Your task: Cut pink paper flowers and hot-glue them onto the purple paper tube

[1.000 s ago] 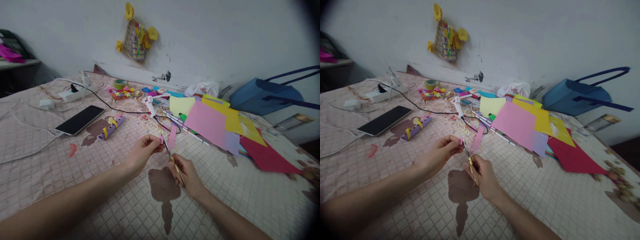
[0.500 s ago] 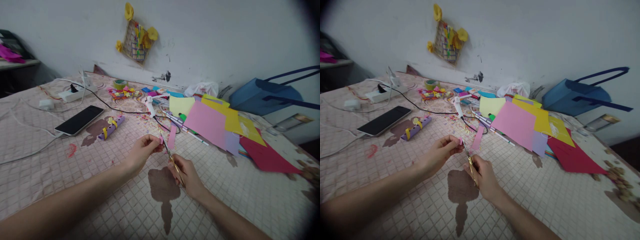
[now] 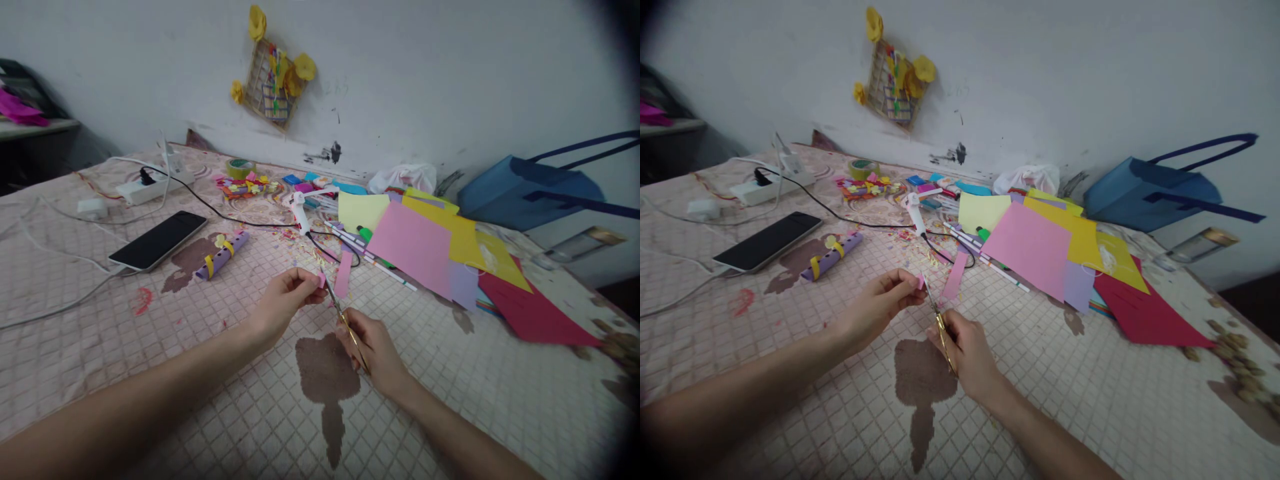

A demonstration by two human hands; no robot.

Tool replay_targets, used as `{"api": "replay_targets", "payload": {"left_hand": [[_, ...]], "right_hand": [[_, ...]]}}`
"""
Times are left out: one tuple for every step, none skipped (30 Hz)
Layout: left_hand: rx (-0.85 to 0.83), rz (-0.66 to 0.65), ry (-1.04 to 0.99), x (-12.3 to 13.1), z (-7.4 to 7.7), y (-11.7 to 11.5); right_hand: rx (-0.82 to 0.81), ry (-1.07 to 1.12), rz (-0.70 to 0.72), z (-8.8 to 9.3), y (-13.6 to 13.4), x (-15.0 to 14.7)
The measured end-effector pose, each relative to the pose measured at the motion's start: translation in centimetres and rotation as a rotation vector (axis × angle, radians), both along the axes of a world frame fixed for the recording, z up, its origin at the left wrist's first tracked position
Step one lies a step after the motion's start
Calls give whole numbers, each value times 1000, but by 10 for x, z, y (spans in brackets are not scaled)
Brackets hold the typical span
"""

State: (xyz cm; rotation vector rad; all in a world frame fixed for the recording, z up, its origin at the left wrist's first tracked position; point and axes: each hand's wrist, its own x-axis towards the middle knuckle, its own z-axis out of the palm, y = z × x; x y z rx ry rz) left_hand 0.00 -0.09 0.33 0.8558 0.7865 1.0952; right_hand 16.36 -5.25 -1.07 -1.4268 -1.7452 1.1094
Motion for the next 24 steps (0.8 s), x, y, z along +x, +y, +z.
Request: {"api": "replay_targets", "payload": {"left_hand": [[-3,0,-1,0,0,0],[-5,-2,0,0,0,0],[-6,-5,1,0,0,0],[-6,-5,3,-1,0,0],[-7,-9,6,-1,0,0],[-7,-10,9,-1,-1,0],[-6,-14,11,-1,-1,1],[-2,-18,12,-2,-1,1],[2,-22,13,-2,-1,2],[7,-28,15,-3,-2,3],[13,-37,20,-3,-2,3],[18,-46,27,-4,-2,4],[24,-55,33,-5,-3,5],[30,-65,41,-6,-3,6],[34,-75,47,-7,-4,7],[38,-82,53,-7,-5,8],[41,-89,57,-8,-5,9],[43,-95,62,-9,-5,10],[44,-99,66,-10,-6,11],[43,-100,69,-10,-6,11],[41,-101,71,-10,-6,11],[38,-102,72,-10,-5,12],[35,-104,73,-10,-5,11],[31,-107,77,-10,-5,11]], "right_hand": [[2,1,1,0,0,0],[3,1,2,0,0,0],[3,-3,4,0,0,0],[2,-6,5,-1,1,0],[2,-10,4,-1,1,0],[3,-13,2,0,1,0],[4,-16,0,0,1,0],[4,-18,-2,0,1,0],[5,-21,-3,0,1,0],[2,-24,-1,1,1,0],[-1,-27,1,1,1,0],[-4,-29,3,2,0,1],[-8,-31,3,2,0,1],[-13,-32,2,3,0,1],[-20,-33,1,3,0,2],[-27,-30,-1,4,0,2],[-36,-20,-2,4,0,2],[-50,-1,-4,4,0,3],[-68,28,-7,4,1,3],[-89,65,-12,4,1,3],[-111,108,-19,3,2,3],[-134,153,-27,2,2,3],[-158,196,-31,2,2,3],[-179,235,-34,1,3,4]]}}
